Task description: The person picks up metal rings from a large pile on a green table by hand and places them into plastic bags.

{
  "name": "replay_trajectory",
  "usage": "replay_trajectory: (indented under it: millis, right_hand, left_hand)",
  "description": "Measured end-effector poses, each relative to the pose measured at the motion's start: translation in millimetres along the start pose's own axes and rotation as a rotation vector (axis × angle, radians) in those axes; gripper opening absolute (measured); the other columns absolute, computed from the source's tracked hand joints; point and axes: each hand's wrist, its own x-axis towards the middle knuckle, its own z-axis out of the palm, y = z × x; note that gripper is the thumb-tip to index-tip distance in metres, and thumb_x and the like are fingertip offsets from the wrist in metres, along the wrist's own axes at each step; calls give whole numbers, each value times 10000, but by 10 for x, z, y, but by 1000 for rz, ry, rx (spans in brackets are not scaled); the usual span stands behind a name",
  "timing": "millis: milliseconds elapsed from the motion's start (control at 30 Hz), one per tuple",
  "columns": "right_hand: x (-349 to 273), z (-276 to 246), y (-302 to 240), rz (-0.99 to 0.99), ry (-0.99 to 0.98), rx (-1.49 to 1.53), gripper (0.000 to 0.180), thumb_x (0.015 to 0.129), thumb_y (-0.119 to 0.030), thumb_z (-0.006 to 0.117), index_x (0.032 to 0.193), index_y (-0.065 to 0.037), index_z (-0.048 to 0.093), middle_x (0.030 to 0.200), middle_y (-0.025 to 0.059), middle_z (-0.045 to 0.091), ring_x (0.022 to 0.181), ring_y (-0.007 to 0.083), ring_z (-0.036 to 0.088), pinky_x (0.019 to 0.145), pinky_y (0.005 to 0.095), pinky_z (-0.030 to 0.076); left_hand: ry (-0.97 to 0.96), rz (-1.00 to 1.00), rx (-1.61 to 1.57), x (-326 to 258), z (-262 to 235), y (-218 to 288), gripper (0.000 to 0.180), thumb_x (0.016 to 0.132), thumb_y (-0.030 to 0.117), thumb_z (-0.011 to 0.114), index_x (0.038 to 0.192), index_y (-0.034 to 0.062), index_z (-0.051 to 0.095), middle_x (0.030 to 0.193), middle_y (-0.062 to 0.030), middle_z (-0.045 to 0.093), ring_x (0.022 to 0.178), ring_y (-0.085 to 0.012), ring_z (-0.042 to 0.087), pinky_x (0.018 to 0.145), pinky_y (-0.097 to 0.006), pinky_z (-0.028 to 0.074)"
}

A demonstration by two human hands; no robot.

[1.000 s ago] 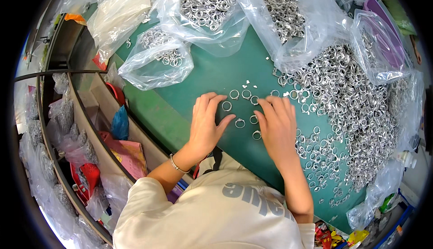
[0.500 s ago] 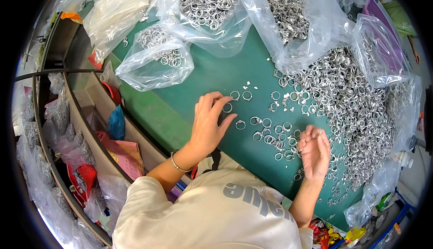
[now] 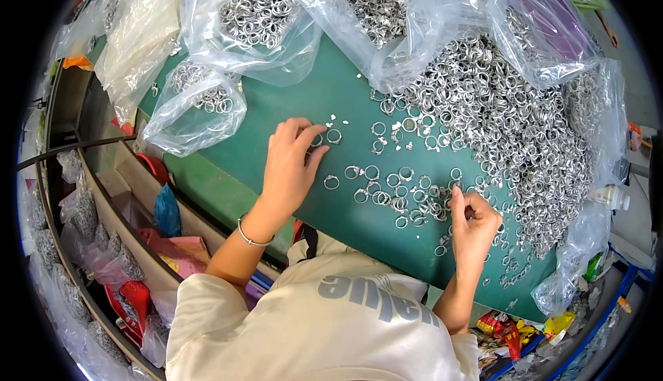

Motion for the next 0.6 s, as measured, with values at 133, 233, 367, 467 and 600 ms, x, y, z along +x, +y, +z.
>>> replay_trajectory:
  millis: [133, 233, 367, 467, 600]
  right_hand:
    - [-24, 17, 84, 143, 36, 162, 306, 858, -53, 582, 571, 13, 500, 575, 56, 559, 424, 63, 436, 407, 210, 319]
    - [-5, 33, 47, 180, 54, 727, 246, 871, -58, 565, 636, -2, 517, 634, 80, 599, 461, 78, 508, 408, 195, 357]
    - [56, 108, 96, 150, 21, 841, 67, 865, 1, 535, 829, -22, 483, 707, 101, 599, 487, 89, 530, 407, 193, 379]
    - [32, 145, 131, 173, -42, 772, 83, 851, 30, 527, 902, -15, 479, 700, 60, 573, 503, 81, 528, 407, 196, 372]
    - [86, 295, 29, -277, -45, -120, 66, 803, -5, 576, 862, -23, 599, 752, 121, 576, 570, 269, 576, 505, 346, 444]
  left_hand:
    - [92, 25, -50, -14, 49, -8, 194, 716, -44, 642, 901, -7, 598, 892, -118, 539, 808, -278, 537, 700, -327, 445]
    - [146, -19, -157, -9, 49, -50, 171, 750, -39, 608, 917, -10, 587, 830, -114, 544, 760, -289, 540, 649, -342, 434]
    - [232, -197, -331, 20, 56, -80, 88, 831, -40, 528, 903, -23, 576, 800, -95, 573, 675, -201, 566, 585, -287, 439]
    - [129, -428, -864, 57, -32, -58, 95, 858, -33, 499, 907, -24, 579, 792, -66, 581, 676, -116, 550, 576, -243, 435]
    - [-70, -377, -664, 103, -53, -27, 61, 832, -14, 563, 883, -36, 588, 879, -60, 514, 650, -84, 508, 584, -223, 436]
